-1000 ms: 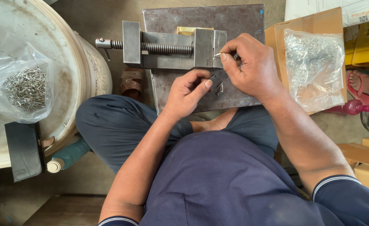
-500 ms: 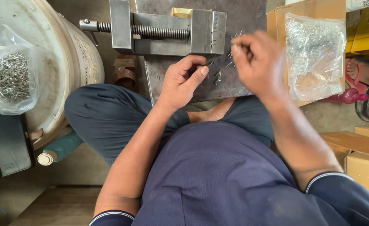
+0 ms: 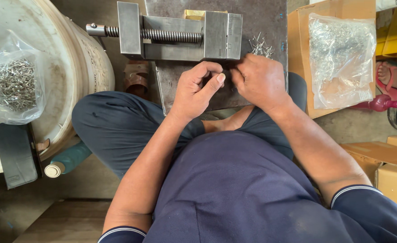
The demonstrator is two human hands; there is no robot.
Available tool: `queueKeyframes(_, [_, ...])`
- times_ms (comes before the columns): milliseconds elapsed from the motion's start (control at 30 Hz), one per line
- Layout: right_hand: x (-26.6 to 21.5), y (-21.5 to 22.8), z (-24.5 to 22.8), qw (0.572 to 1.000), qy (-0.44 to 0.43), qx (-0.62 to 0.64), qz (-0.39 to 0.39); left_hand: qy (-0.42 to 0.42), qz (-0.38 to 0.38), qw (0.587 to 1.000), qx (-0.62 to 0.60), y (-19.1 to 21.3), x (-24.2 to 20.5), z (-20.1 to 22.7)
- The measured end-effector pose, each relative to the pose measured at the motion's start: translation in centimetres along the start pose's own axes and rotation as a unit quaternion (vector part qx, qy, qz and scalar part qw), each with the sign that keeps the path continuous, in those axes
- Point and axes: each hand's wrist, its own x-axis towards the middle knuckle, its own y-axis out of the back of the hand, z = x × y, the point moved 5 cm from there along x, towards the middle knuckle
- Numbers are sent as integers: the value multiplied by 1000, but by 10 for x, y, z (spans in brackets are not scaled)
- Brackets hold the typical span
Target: The person sits cross-legged on the floor and uses a metal vise to assemble small metal pins. They pick up individual pins, place them into the vise, and tighten the screw mechanism to secure them. The person occasionally adjusts the vise and handles the pins with both hands.
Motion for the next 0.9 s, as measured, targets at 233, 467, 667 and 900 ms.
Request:
queueKeyframes(233, [-3, 6, 3, 999, 6, 33, -8, -29, 40, 997, 58, 3, -2, 6])
queueKeyframes(467, [0, 0, 0, 1000, 5, 13, -1, -46, 66, 994, 79, 3, -3, 11])
queueKeyframes(667, [0, -10, 6, 1000, -13, -2, -17, -58, 61, 985, 148, 1, -2, 15])
queueKeyframes(900, [-10, -2, 8, 997, -71, 23, -15, -74, 49, 970, 227, -4, 0, 22])
